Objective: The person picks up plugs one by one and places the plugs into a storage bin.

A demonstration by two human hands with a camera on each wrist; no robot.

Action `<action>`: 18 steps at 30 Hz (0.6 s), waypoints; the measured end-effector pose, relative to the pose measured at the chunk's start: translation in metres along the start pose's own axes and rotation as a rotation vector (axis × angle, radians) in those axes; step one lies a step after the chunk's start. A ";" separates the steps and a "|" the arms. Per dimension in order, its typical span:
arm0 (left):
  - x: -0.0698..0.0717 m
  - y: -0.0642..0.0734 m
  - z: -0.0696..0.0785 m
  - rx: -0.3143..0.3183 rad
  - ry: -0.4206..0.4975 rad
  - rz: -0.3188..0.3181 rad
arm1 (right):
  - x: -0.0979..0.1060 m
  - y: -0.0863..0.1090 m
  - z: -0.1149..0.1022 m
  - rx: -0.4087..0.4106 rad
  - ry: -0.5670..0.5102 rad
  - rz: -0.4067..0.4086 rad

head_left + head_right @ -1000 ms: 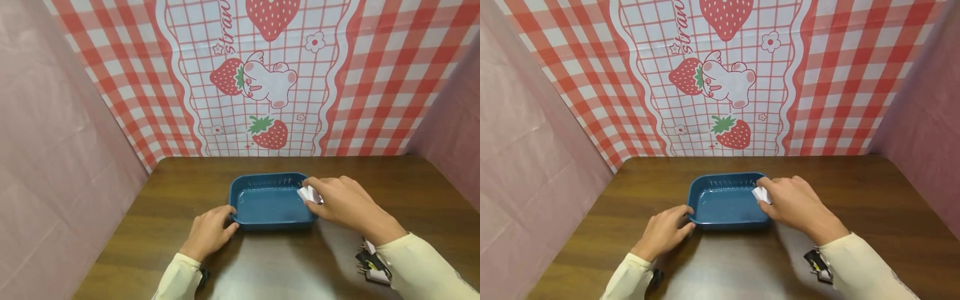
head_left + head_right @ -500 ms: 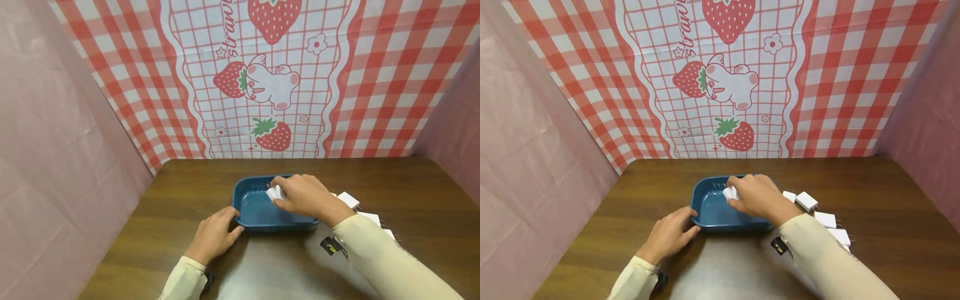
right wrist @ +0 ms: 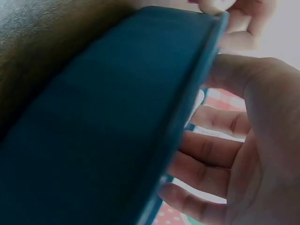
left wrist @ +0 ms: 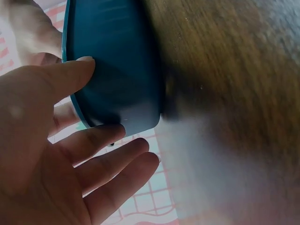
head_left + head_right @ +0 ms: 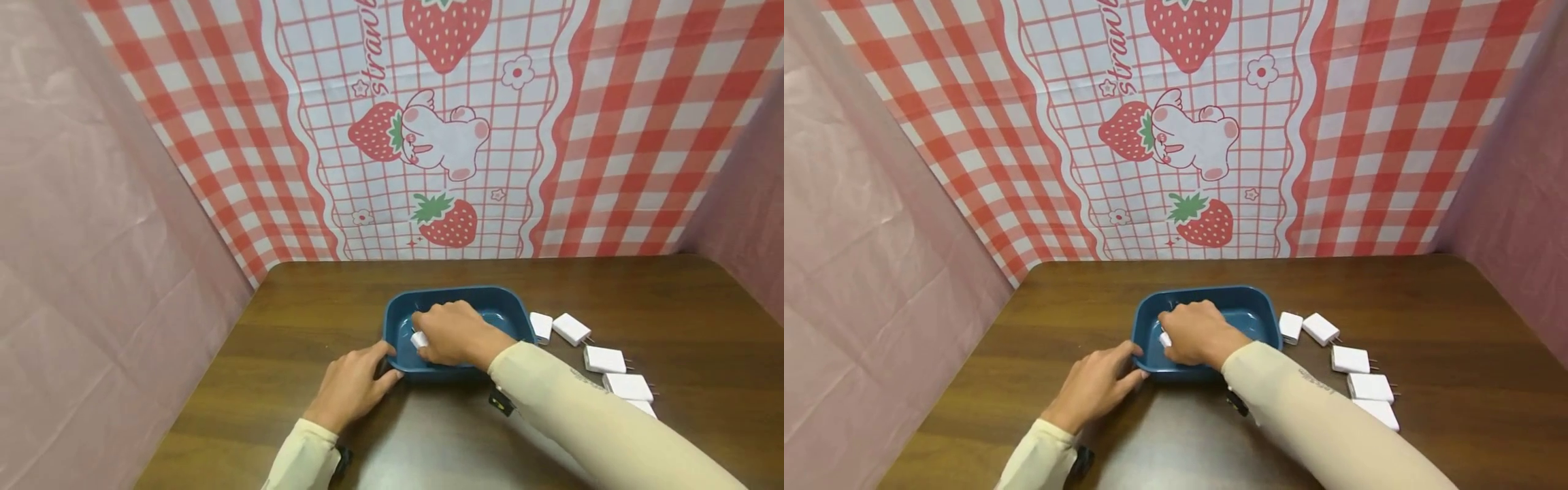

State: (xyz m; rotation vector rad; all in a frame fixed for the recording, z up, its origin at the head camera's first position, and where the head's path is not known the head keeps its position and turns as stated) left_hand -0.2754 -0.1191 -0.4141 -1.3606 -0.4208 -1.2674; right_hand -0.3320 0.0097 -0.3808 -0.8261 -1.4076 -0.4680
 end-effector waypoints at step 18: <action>-0.004 -0.003 0.000 0.025 0.007 -0.013 | -0.005 0.000 0.008 -0.079 -0.161 -0.050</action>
Point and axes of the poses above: each hand's wrist, its own y-axis away from the middle knuckle, its own x-axis out of the back of the hand, z = x × y, the point moved 8 cm from there along -y, towards the middle knuckle, and after that the axes turned 11 degrees about z, right-handed, at the moved point
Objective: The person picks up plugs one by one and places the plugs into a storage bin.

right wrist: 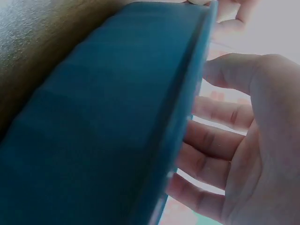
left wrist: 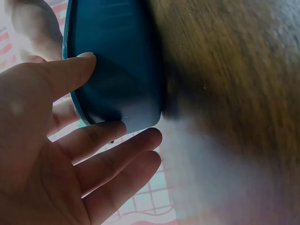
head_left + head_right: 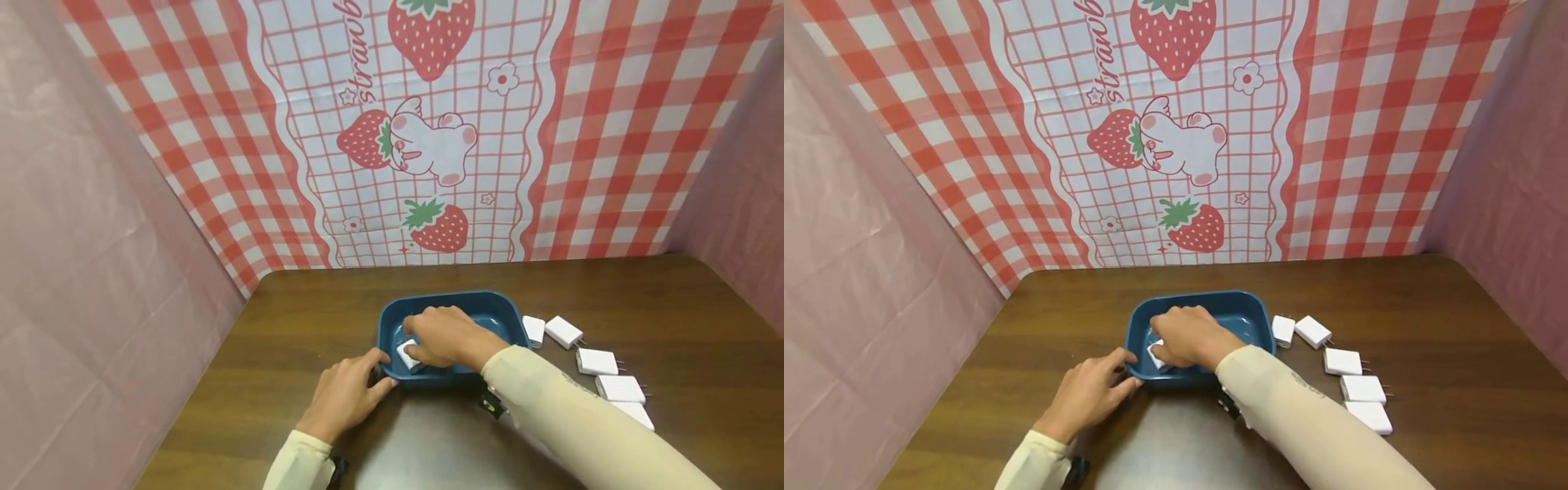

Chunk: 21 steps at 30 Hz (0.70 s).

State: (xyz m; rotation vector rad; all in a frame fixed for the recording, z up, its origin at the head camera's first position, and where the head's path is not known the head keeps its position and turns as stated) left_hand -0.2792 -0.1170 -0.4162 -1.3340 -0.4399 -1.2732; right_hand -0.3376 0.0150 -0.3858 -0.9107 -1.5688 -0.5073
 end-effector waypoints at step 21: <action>-0.004 0.004 -0.001 0.029 0.005 0.046 | 0.099 0.066 0.095 -0.243 -0.009 0.234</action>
Point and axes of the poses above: each hand's wrist, its own y-axis away from the middle knuckle, its own x-axis out of the back of the hand, z = x × y, the point moved 8 cm from there along -y, towards the middle knuckle, and after that the axes turned 11 degrees about z, right-handed, at the moved point
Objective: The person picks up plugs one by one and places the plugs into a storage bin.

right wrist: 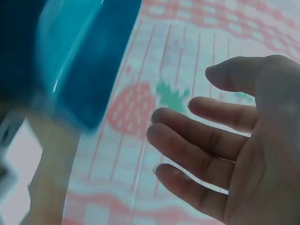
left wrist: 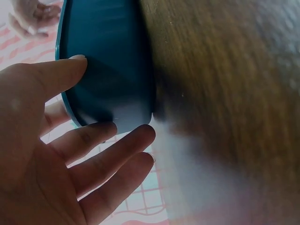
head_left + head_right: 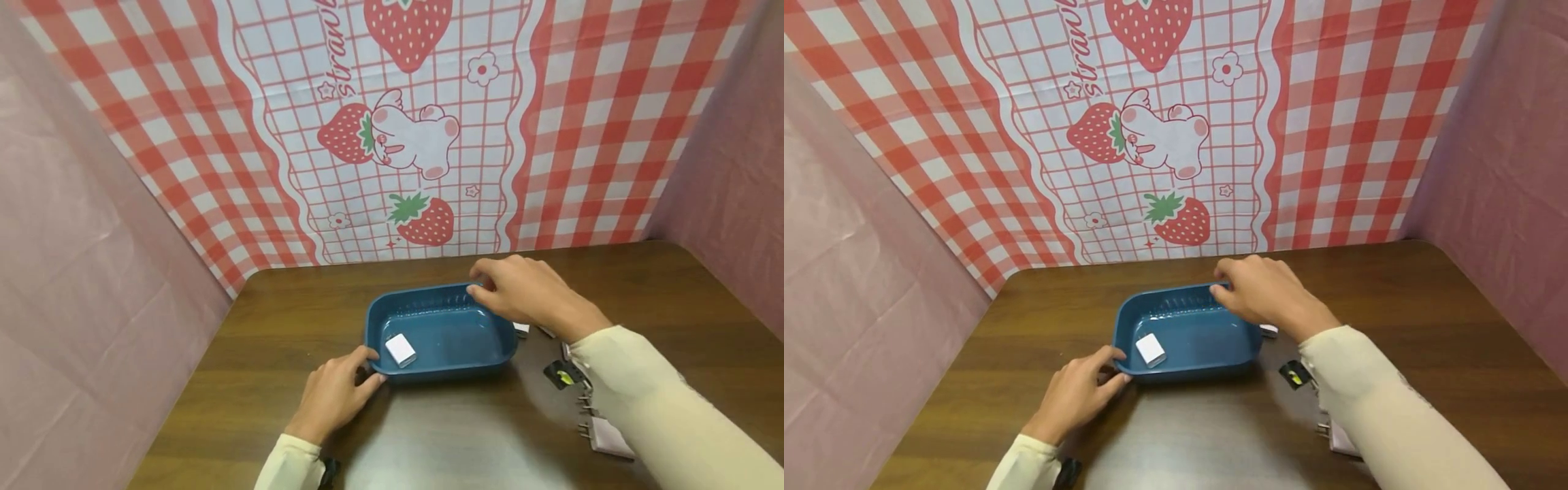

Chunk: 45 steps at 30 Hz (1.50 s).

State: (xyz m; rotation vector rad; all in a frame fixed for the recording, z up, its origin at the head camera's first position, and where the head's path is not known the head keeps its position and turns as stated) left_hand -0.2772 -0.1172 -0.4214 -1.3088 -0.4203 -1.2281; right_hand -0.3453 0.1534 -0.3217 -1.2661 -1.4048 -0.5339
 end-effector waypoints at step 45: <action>0.003 0.002 0.000 0.013 0.006 0.021 | -0.046 0.064 0.115 -0.122 0.169 -0.182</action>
Point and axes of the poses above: each hand's wrist, its own y-axis away from the middle knuckle, its own x-axis out of the back of the hand, z = x × y, the point moved 8 cm from there along -y, towards the middle knuckle, and after that the axes turned 11 degrees about z, right-handed, at the moved point
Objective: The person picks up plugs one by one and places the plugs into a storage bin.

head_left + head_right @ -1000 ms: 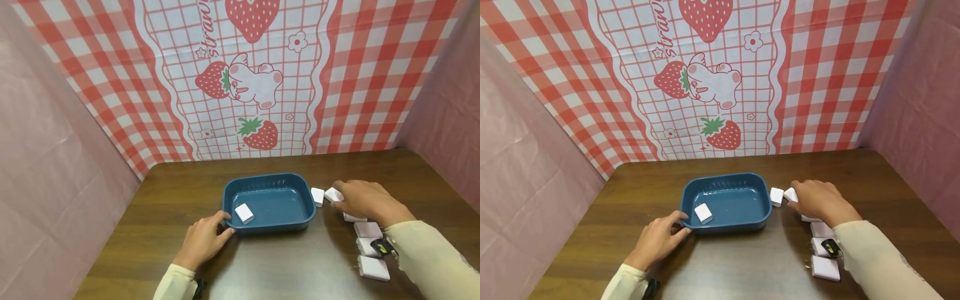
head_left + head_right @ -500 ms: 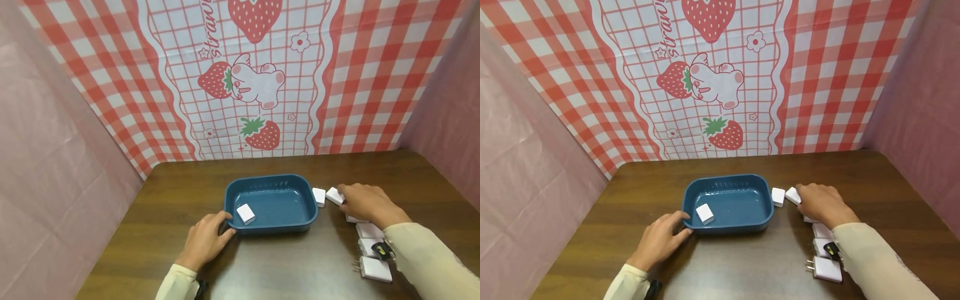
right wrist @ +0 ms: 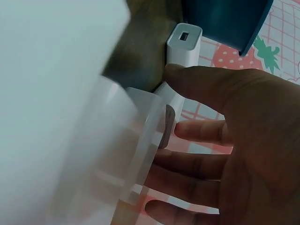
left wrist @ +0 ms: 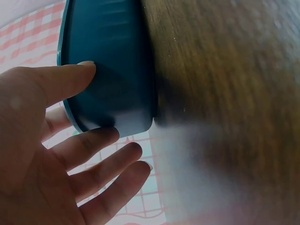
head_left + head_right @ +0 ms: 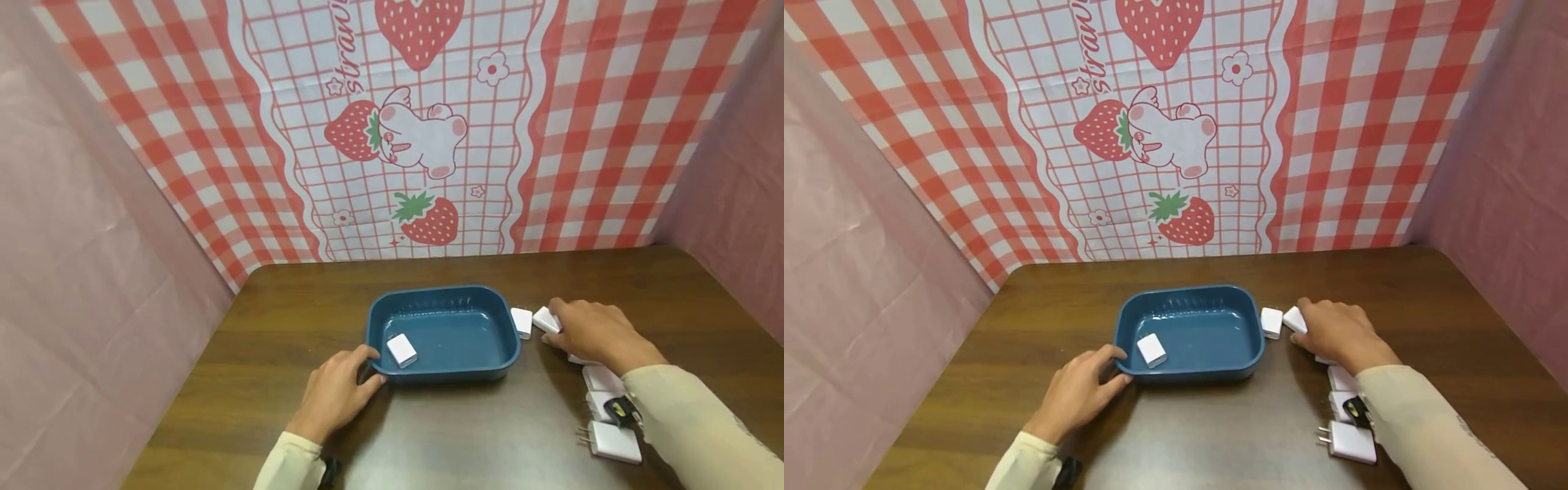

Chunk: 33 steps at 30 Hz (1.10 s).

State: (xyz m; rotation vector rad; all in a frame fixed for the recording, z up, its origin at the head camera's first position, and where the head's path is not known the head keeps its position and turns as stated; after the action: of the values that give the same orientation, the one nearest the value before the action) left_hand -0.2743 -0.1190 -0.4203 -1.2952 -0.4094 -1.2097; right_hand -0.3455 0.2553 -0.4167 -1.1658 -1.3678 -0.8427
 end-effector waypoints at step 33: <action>0.002 0.002 0.002 -0.006 -0.003 0.041 | -0.004 -0.013 -0.008 0.050 0.056 0.004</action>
State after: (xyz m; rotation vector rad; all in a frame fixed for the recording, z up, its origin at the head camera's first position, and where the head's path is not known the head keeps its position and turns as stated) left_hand -0.2712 -0.1183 -0.4192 -1.3049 -0.3798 -1.1758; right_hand -0.3563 0.2435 -0.4172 -1.0982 -1.3328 -0.8277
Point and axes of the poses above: each hand's wrist, its own y-axis away from the middle knuckle, its own x-axis out of the back of the hand, z = x × y, the point moved 8 cm from there along -y, towards the middle knuckle, and after that the axes turned 11 degrees about z, right-handed, at the moved point
